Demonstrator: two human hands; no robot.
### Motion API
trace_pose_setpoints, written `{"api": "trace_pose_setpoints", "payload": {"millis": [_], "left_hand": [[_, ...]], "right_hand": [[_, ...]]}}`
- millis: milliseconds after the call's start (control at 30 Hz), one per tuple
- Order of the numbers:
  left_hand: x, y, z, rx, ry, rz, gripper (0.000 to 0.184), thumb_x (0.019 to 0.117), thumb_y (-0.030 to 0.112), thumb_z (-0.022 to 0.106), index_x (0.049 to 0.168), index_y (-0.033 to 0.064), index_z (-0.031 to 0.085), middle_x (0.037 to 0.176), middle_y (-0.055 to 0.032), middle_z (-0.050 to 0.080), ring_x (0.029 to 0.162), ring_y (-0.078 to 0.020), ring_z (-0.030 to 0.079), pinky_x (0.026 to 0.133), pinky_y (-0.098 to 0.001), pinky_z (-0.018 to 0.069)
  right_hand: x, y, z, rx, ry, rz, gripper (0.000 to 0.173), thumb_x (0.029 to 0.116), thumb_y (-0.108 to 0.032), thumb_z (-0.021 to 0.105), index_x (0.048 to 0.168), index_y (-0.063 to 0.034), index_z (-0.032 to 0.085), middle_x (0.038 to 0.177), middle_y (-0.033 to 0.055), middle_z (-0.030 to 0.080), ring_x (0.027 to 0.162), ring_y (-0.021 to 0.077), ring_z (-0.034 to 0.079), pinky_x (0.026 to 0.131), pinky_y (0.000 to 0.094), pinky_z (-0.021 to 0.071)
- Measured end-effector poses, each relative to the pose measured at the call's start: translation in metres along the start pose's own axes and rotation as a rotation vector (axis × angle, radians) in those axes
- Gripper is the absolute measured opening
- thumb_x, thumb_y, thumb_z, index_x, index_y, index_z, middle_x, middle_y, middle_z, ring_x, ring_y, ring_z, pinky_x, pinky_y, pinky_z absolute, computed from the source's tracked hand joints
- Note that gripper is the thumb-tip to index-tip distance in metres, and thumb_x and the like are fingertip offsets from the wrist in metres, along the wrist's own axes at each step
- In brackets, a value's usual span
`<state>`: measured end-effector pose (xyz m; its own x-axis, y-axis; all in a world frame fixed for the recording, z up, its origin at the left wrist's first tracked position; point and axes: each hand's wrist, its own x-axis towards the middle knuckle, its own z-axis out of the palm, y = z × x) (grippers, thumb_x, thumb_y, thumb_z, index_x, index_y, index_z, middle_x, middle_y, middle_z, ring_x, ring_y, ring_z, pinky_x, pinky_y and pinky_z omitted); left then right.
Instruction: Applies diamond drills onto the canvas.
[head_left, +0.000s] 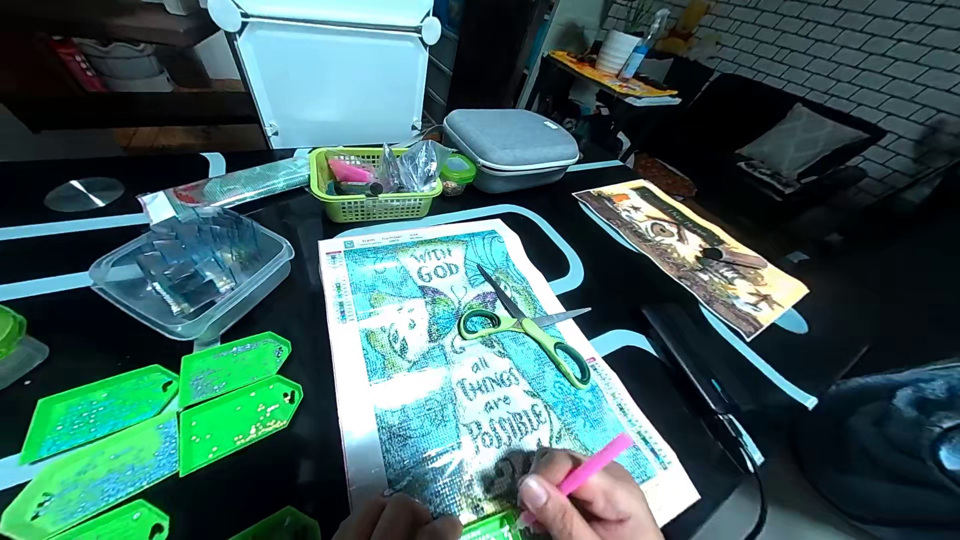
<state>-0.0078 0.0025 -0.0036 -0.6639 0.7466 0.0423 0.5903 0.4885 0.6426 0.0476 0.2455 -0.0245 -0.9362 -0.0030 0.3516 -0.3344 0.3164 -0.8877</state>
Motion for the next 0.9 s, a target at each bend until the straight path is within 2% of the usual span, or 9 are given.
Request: {"api": "trace_pose_setpoints", "payload": {"millis": [67,367,567,700,900], "left_hand": [[-0.0002,-0.0002,0.0002,-0.001,0.001,0.002,0.044,0.0866,0.037,0.078,0.12,0.0079,0.074,0.107,-0.0174,0.071,0.101,-0.038,0.066,0.083,-0.0485,0.0545],[-0.0006,-0.0007,0.0014,0.009,0.02,0.01,0.043,0.0868,0.037,0.078,0.119,0.0084,0.075,0.105,-0.0167,0.071,0.098,-0.0362,0.066,0.082,-0.0456,0.0543],[-0.0002,-0.0006,0.0017,0.013,0.025,0.013,0.043,0.0866,0.037,0.078,0.119,0.0085,0.075,0.104,-0.0161,0.071,0.098,-0.036,0.066,0.082,-0.0454,0.0543],[-0.0006,-0.001,0.0017,0.013,0.021,0.014,0.043,0.0863,0.037,0.078,0.119,0.0086,0.075,0.104,-0.0161,0.071,0.098,-0.036,0.066,0.082,-0.0457,0.0541],[-0.0001,-0.0006,0.0011,0.012,0.016,0.016,0.043,0.0867,0.037,0.078,0.119,0.0081,0.075,0.104,-0.016,0.071,0.097,-0.0359,0.066,0.082,-0.0449,0.054]], "right_hand": [[-0.0031,0.0012,0.0043,-0.06,-0.02,-0.046,0.027,0.1073,-0.017,0.056,0.089,0.0022,0.063,0.072,0.0089,0.063,0.066,0.0048,0.06,0.062,0.0179,0.05],[-0.0048,0.0047,0.0054,-0.121,0.009,-0.049,0.027,0.1075,-0.017,0.055,0.089,0.0011,0.063,0.072,0.0085,0.063,0.066,0.005,0.062,0.062,0.0173,0.0521],[-0.0042,0.006,0.0056,-0.125,0.003,-0.057,0.029,0.1074,-0.017,0.055,0.087,0.0015,0.062,0.071,0.0089,0.063,0.065,0.0057,0.061,0.061,0.0175,0.0506],[-0.0042,0.0059,0.0043,-0.074,0.019,-0.039,0.028,0.1081,-0.017,0.054,0.088,0.0009,0.061,0.071,0.0072,0.062,0.065,0.0027,0.061,0.061,0.0159,0.0508],[-0.0058,0.0048,0.0041,-0.094,-0.004,-0.065,0.029,0.1079,-0.018,0.054,0.087,0.0009,0.061,0.07,0.0083,0.061,0.064,0.0048,0.06,0.061,0.0171,0.0503]]}}
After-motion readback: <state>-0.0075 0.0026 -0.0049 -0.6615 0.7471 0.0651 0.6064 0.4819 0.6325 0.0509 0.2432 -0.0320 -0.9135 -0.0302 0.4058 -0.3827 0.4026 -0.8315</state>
